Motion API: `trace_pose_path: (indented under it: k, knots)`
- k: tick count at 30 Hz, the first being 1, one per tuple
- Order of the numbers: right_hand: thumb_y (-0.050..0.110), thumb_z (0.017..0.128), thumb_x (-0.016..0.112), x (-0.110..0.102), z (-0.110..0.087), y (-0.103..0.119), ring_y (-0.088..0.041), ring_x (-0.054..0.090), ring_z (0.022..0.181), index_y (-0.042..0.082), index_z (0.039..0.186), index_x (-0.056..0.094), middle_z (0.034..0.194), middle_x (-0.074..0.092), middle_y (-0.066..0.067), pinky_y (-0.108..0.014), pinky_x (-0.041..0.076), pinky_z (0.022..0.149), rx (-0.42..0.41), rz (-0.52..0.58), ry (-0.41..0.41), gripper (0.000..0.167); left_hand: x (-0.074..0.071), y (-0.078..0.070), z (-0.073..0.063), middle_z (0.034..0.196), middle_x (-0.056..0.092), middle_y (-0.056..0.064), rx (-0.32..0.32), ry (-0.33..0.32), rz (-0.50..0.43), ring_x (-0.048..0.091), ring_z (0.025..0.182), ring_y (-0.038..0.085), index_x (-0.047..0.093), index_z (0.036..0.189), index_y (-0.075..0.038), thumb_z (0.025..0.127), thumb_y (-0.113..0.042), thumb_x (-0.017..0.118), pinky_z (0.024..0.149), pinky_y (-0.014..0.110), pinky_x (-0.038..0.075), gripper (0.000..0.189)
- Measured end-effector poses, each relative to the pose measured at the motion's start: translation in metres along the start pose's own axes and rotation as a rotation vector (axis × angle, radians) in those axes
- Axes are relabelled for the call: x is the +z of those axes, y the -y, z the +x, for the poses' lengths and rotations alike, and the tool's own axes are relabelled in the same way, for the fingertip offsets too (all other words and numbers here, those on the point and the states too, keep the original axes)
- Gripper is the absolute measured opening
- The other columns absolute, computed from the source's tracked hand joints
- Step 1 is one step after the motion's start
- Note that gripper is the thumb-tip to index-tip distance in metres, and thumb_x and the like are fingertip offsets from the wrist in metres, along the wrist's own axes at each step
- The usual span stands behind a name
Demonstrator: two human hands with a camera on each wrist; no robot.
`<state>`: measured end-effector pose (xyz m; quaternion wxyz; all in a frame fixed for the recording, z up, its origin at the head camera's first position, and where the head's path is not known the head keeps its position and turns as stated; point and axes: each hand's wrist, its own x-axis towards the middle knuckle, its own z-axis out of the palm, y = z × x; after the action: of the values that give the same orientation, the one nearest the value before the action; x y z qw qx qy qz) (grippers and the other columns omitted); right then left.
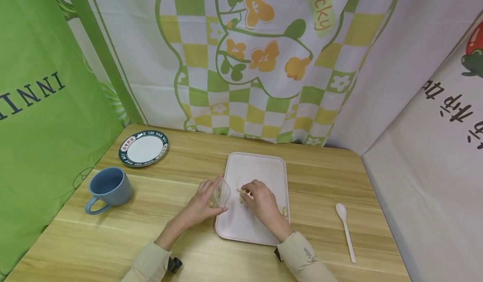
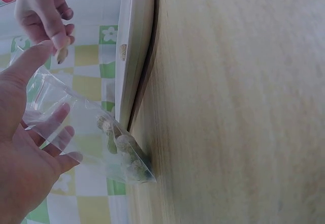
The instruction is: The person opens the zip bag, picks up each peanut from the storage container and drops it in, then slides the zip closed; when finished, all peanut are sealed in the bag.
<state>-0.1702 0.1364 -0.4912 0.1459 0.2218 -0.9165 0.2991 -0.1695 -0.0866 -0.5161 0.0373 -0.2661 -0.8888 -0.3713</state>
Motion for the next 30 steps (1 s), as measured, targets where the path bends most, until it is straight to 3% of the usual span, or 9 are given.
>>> trace_pose_path:
  k: [15, 30]
  knots:
    - [0.006, 0.076, 0.081, -0.003, 0.004, 0.007, -0.018, 0.059, 0.073, 0.006, 0.091, 0.072, 0.08, 0.062, 0.001, -0.025, 0.049, 0.061, -0.147, 0.036, -0.096, 0.018, 0.0, 0.0, 0.0, 0.123, 0.05, 0.017, 0.027, -0.022, 0.011, 0.041, 0.116, 0.027, 0.027, 0.15, -0.002, 0.078, -0.027, 0.08, 0.094, 0.043, 0.045, 0.093]
    - [0.008, 0.079, 0.077, -0.008, 0.009, 0.021, -0.016, 0.06, 0.075, 0.009, 0.093, 0.072, 0.083, 0.064, 0.002, -0.026, 0.05, 0.062, -0.207, 0.036, -0.082, 0.015, 0.001, 0.0, 0.0, 0.124, 0.05, 0.017, 0.015, -0.008, 0.005, 0.04, 0.118, 0.028, 0.027, 0.15, -0.002, 0.08, -0.028, 0.079, 0.094, 0.045, 0.045, 0.092]
